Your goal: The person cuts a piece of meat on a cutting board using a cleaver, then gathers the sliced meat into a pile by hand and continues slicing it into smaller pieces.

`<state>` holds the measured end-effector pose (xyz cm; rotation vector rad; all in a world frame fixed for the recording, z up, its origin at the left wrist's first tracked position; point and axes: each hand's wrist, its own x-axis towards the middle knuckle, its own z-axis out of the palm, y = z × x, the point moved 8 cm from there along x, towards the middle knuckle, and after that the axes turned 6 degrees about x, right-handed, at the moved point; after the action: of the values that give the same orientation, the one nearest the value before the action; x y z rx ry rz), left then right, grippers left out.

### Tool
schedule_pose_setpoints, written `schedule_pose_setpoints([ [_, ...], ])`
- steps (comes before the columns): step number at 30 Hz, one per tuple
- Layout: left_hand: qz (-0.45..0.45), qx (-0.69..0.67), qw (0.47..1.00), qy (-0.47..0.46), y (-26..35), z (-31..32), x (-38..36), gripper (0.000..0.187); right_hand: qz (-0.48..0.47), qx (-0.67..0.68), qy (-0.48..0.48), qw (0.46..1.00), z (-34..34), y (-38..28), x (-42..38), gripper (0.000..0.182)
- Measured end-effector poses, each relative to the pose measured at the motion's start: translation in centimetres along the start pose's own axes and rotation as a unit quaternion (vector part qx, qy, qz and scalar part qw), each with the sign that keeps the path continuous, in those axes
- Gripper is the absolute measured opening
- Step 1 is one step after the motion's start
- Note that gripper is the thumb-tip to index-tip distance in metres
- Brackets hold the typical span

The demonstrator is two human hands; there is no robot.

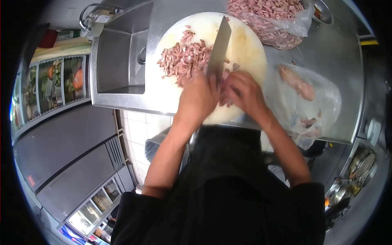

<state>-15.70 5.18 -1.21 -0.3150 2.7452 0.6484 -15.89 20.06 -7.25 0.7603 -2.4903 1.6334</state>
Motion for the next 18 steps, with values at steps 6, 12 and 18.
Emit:
schedule_pose_setpoints([
  [6, -0.044, 0.029, 0.998, -0.017, -1.3, 0.0, -7.5, 0.031, 0.002, -0.040, -0.011, 0.999, 0.5, 0.1, 0.0, 0.022],
  [12, -0.006, 0.013, 0.999, 0.038, -2.1, 3.3, -6.3, 0.026, -0.012, -0.041, 0.006, 0.999, 0.3, -0.2, 0.3, 0.023],
  [18, 0.035, -0.007, 0.992, 0.117, 0.3, 2.4, 2.6, 0.033, -0.020, -0.033, 0.006, 0.999, 0.8, 0.3, -0.2, 0.025],
])
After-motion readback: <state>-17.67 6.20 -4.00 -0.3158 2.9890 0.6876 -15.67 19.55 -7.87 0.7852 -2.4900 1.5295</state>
